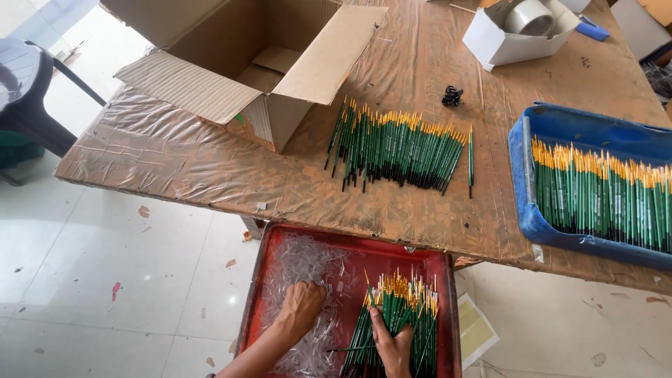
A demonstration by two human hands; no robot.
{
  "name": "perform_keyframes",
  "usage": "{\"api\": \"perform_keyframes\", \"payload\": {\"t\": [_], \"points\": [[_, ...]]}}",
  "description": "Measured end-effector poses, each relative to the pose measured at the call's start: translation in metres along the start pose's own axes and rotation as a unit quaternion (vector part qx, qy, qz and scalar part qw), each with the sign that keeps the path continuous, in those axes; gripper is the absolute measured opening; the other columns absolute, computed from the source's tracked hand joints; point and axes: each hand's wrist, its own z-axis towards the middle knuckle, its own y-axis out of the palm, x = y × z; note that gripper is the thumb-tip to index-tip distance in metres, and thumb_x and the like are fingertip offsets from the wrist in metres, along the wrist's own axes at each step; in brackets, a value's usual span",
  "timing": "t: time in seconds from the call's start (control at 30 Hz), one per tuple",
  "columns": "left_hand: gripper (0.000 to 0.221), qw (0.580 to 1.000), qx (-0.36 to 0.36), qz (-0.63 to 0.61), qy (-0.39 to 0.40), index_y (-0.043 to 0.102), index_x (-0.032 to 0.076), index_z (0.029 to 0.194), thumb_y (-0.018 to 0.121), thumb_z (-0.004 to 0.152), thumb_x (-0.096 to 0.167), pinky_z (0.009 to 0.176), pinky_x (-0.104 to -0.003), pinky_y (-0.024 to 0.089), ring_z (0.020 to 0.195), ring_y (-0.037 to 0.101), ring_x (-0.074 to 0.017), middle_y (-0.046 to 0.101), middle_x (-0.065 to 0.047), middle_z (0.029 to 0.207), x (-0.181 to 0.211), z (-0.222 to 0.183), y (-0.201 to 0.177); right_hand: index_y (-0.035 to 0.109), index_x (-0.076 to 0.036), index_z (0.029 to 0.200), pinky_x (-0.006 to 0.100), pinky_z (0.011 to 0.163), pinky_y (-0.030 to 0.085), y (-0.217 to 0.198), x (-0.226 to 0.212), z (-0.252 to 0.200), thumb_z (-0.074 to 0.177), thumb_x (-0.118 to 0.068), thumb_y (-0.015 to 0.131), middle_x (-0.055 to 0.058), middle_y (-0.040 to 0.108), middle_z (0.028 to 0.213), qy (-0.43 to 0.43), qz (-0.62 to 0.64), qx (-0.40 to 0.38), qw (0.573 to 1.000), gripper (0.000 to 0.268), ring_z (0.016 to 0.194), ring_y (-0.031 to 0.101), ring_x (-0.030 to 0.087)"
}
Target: Sorting, arranging, and preparing green-handled paintbrushes for packaging in a manufacturing environment.
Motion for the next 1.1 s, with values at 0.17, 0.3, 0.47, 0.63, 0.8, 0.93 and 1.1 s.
{"api": "perform_keyframes", "payload": {"t": [0.17, 0.3, 0.47, 0.63, 0.8, 0.93, 1.1], "points": [[0.008, 0.999, 0.051, -0.002, 0.015, 0.071, 0.002, 0.092, 0.067, 0.088, -0.004, 0.062, -0.042, 0.057, 0.081, 0.073, -0.0281, 0.073, -0.020, 0.095, 0.000, 0.015, -0.005, 0.078, 0.002, 0.094, 0.027, 0.028, 0.031, 0.009, -0.014, -0.010, 0.090, -0.019, 0.072, 0.006, 0.057, 0.051, 0.083, 0.033, -0.001, 0.996, 0.022, 0.033, 0.044, 0.009], [0.010, 0.991, 0.129, 0.014, 0.030, 0.072, 0.000, 0.090, 0.069, 0.081, -0.005, 0.057, -0.041, 0.058, 0.083, 0.072, -0.0287, 0.072, -0.020, 0.098, 0.008, 0.014, -0.018, 0.079, 0.002, 0.093, 0.028, 0.026, 0.029, 0.016, -0.026, -0.013, 0.091, -0.019, 0.072, 0.006, 0.055, 0.047, 0.099, 0.009, -0.008, 0.995, 0.023, 0.031, 0.042, 0.010], [0.007, 0.994, 0.095, 0.016, 0.042, 0.072, 0.001, 0.091, 0.070, 0.085, -0.001, 0.062, -0.043, 0.055, 0.081, 0.069, -0.0279, 0.072, -0.018, 0.089, 0.016, 0.017, -0.015, 0.079, 0.001, 0.096, 0.028, 0.028, 0.029, 0.017, -0.033, -0.017, 0.092, -0.020, 0.071, 0.005, 0.054, 0.048, 0.125, -0.008, -0.001, 0.992, 0.023, 0.032, 0.042, 0.010], [0.009, 0.993, 0.091, 0.036, 0.058, 0.073, 0.003, 0.092, 0.071, 0.083, 0.000, 0.063, -0.042, 0.055, 0.079, 0.069, -0.0268, 0.071, -0.016, 0.087, 0.014, 0.021, -0.016, 0.078, 0.002, 0.097, 0.029, 0.028, 0.028, 0.018, -0.040, -0.019, 0.092, -0.020, 0.071, 0.005, 0.054, 0.049, 0.128, -0.003, -0.002, 0.992, 0.024, 0.032, 0.041, 0.010], [0.005, 0.996, 0.063, 0.032, 0.060, 0.073, 0.003, 0.090, 0.070, 0.086, -0.001, 0.063, -0.042, 0.056, 0.081, 0.071, -0.0263, 0.074, -0.017, 0.089, 0.007, 0.020, -0.027, 0.079, 0.002, 0.099, 0.029, 0.029, 0.029, 0.016, -0.038, -0.018, 0.093, -0.022, 0.070, 0.004, 0.052, 0.048, 0.139, -0.014, 0.001, 0.990, 0.026, 0.033, 0.040, 0.010], [0.009, 0.993, 0.091, -0.007, 0.075, 0.073, 0.000, 0.085, 0.073, 0.077, -0.003, 0.066, -0.044, 0.060, 0.096, 0.069, -0.0328, 0.070, -0.021, 0.107, 0.001, 0.011, -0.045, 0.078, 0.003, 0.099, 0.029, 0.030, 0.027, 0.017, -0.050, -0.019, 0.096, -0.023, 0.067, 0.002, 0.048, 0.046, 0.111, -0.009, -0.006, 0.994, 0.028, 0.032, 0.038, 0.009], [0.012, 0.992, 0.089, -0.035, 0.079, 0.073, -0.003, 0.081, 0.072, 0.073, -0.011, 0.066, -0.042, 0.064, 0.119, 0.061, -0.0392, 0.059, -0.019, 0.132, -0.003, 0.012, -0.044, 0.078, 0.002, 0.098, 0.028, 0.030, 0.026, 0.015, -0.058, -0.017, 0.097, -0.025, 0.065, 0.000, 0.046, 0.046, 0.126, 0.008, 0.003, 0.992, 0.029, 0.032, 0.037, 0.008]]}}
